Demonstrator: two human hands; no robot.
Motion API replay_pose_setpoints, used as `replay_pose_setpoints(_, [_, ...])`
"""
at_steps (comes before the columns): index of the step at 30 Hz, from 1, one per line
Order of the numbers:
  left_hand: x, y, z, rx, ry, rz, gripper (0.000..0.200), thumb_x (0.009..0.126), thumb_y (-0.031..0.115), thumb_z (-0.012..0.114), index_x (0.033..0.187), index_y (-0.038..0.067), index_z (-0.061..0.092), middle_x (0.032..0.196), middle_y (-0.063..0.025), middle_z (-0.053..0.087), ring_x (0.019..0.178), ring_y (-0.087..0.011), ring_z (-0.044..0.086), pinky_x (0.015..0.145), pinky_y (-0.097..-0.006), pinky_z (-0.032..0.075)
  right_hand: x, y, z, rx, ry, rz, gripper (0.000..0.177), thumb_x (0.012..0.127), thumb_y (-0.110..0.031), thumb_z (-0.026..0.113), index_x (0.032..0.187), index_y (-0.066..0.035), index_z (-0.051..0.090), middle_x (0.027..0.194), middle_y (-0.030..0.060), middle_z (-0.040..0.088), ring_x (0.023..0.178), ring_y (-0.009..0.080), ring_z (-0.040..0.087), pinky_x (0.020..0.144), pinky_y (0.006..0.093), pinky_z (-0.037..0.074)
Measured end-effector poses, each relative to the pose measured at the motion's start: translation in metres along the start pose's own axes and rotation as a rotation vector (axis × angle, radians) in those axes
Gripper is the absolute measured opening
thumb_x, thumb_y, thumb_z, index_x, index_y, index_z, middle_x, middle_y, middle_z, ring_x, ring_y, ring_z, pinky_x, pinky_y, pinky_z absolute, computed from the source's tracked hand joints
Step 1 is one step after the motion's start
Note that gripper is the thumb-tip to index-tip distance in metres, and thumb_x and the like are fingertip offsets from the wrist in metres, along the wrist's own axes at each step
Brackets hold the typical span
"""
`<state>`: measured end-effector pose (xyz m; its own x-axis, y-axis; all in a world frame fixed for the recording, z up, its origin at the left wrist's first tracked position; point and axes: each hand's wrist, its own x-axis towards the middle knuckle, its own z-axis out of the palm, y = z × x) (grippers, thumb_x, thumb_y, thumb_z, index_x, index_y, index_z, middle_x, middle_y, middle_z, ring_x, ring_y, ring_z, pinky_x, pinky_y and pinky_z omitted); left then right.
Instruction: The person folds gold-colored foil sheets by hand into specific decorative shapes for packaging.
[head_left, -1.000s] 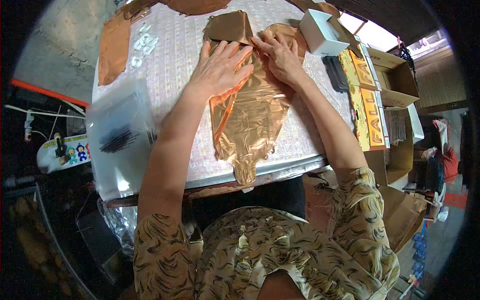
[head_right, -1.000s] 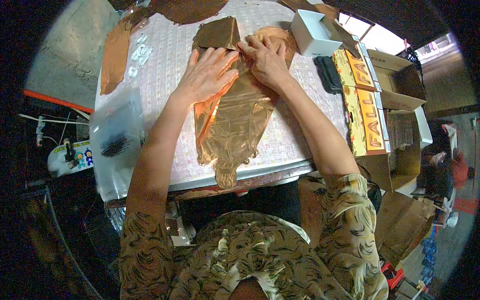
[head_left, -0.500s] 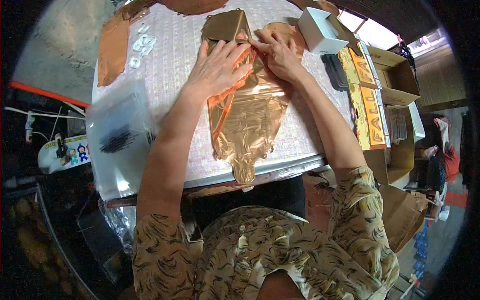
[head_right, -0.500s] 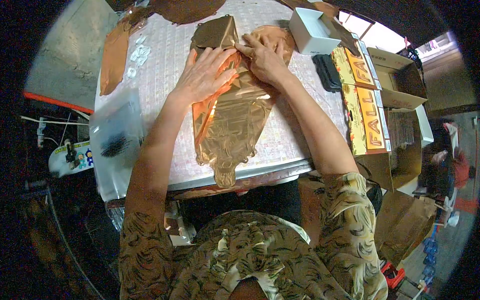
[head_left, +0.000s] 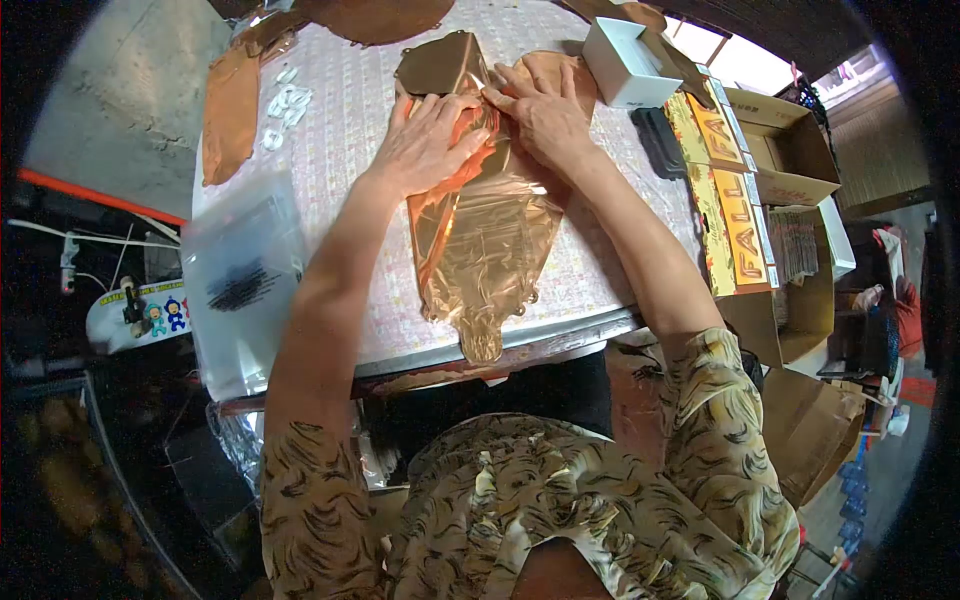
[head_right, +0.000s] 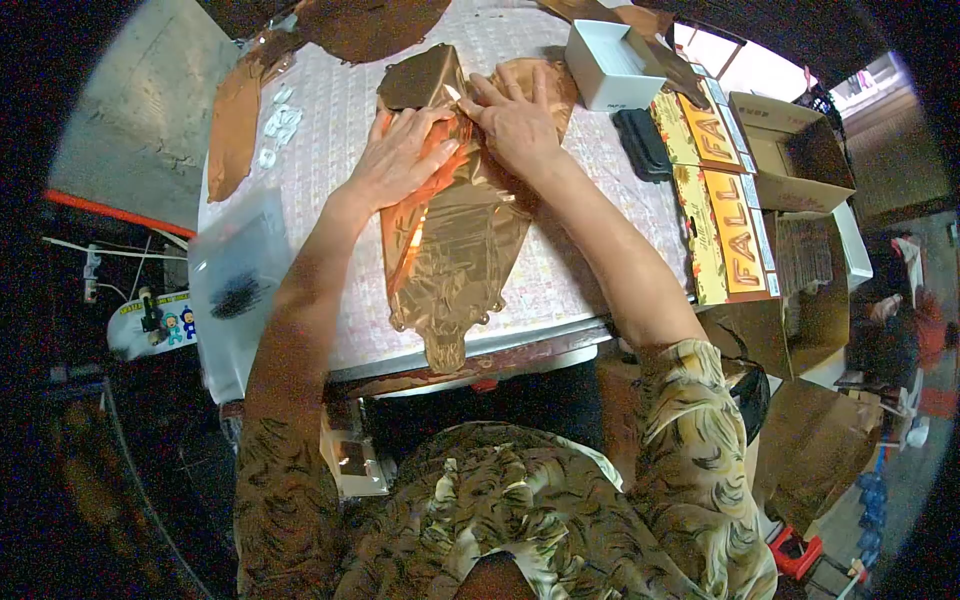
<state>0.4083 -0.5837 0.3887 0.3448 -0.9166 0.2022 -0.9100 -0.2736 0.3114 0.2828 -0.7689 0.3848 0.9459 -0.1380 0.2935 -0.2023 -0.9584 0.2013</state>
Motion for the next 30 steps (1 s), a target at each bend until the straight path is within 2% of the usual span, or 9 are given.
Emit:
replay_pose_setpoints(3, [0.001,-0.012,-0.005,-0.076,0.092,0.097,0.055,0.1,0.044,0.056,0.14,0.007,0.05,0.136,-0.0149,0.058,0.131,-0.0283,0.051,0.117,-0.0537,0.028,0.001,-0.001,-0.005,-0.002,-0.013,0.003,0.066,0.091,-0.009,0.056,0.152,-0.034,0.05,0.165,-0.0009,0.038,0.154,0.0313,0.031,0.12,0.0701,0.017])
replay_pose_setpoints(5, [0.004,-0.013,-0.016,-0.194,0.238,-0.177,0.04,0.101,0.028,0.057,0.135,0.008,0.052,0.129,-0.0159,0.059,0.126,-0.0347,0.053,0.11,-0.0482,0.039,0.002,-0.001,-0.005,0.001,-0.018,0.019,0.065,0.091,-0.01,0.056,0.152,-0.034,0.05,0.164,-0.0008,0.038,0.154,0.0315,0.031,0.12,0.07,0.018])
replay_pose_setpoints(6, [0.003,-0.015,-0.015,-0.03,0.421,-0.143,0.036,0.096,0.015,0.062,0.131,0.007,0.055,0.132,-0.0158,0.057,0.125,-0.0365,0.053,0.105,-0.0459,0.045,0.002,-0.002,-0.003,-0.004,-0.007,0.019,0.065,0.092,-0.01,0.056,0.152,-0.034,0.051,0.164,-0.0008,0.039,0.154,0.0318,0.031,0.12,0.0699,0.018])
replay_pose_setpoints(10, [0.004,0.014,-0.024,0.09,0.43,0.148,0.036,0.092,0.011,0.065,0.127,0.007,0.058,0.137,-0.009,0.052,0.126,-0.0319,0.052,0.105,-0.0472,0.043,0.003,-0.001,0.001,0.009,-0.006,0.019,0.062,0.093,-0.01,0.055,0.15,-0.034,0.053,0.164,-0.0013,0.04,0.154,0.0316,0.03,0.12,0.0699,0.018])
replay_pose_setpoints(13, [0.007,0.035,-0.018,0.22,0.47,0.199,0.041,0.091,0.01,0.066,0.131,0.01,0.057,0.138,-0.0055,0.051,0.126,-0.0303,0.051,0.105,-0.0464,0.043,0.003,0.0,0.005,0.01,-0.028,0.011,0.059,0.093,-0.011,0.054,0.148,-0.033,0.055,0.163,-0.0009,0.041,0.154,0.0318,0.03,0.12,0.0701,0.017])
replay_pose_setpoints(17, [0.005,0.056,-0.021,0.382,0.579,0.035,0.047,0.086,0.003,0.062,0.132,0.013,0.059,0.139,-0.0057,0.05,0.13,-0.0286,0.049,0.106,-0.0443,0.042,0.003,-0.001,0.006,0.078,0.021,0.018,0.046,0.1,-0.02,0.049,0.143,-0.031,0.06,0.161,0.0023,0.043,0.153,0.0317,0.033,0.121,0.0713,0.015])
replay_pose_setpoints(21, [0.015,0.03,-0.006,0.122,0.35,0.198,0.046,0.088,0.0,0.055,0.133,0.007,0.058,0.137,-0.0121,0.054,0.131,-0.033,0.05,0.112,-0.0446,0.04,0.004,-0.001,0.008,0.07,0.057,0.011,0.046,0.099,-0.019,0.05,0.142,-0.03,0.06,0.161,0.0025,0.044,0.153,0.0315,0.033,0.121,0.0712,0.015])
replay_pose_setpoints(23, [0.017,0.022,-0.002,0.064,0.331,0.197,0.041,0.092,0.003,0.054,0.133,0.004,0.057,0.137,-0.0155,0.056,0.132,-0.0358,0.05,0.113,-0.0454,0.039,0.003,0.0,0.006,0.122,0.003,0.032,0.06,0.091,-0.008,0.052,0.147,-0.029,0.057,0.162,0.0004,0.042,0.153,0.0333,0.031,0.121,0.0702,0.013])
replay_pose_setpoints(30, [0.011,0.013,0.016,-0.112,0.264,0.102,0.04,0.101,0.017,0.056,0.137,0.001,0.052,0.138,-0.0195,0.055,0.132,-0.0392,0.05,0.115,-0.0478,0.038,0.003,-0.002,-0.005,0.148,-0.041,0.035,0.063,0.089,-0.005,0.052,0.147,-0.03,0.058,0.162,0.0006,0.043,0.153,0.0334,0.032,0.122,0.069,0.012])
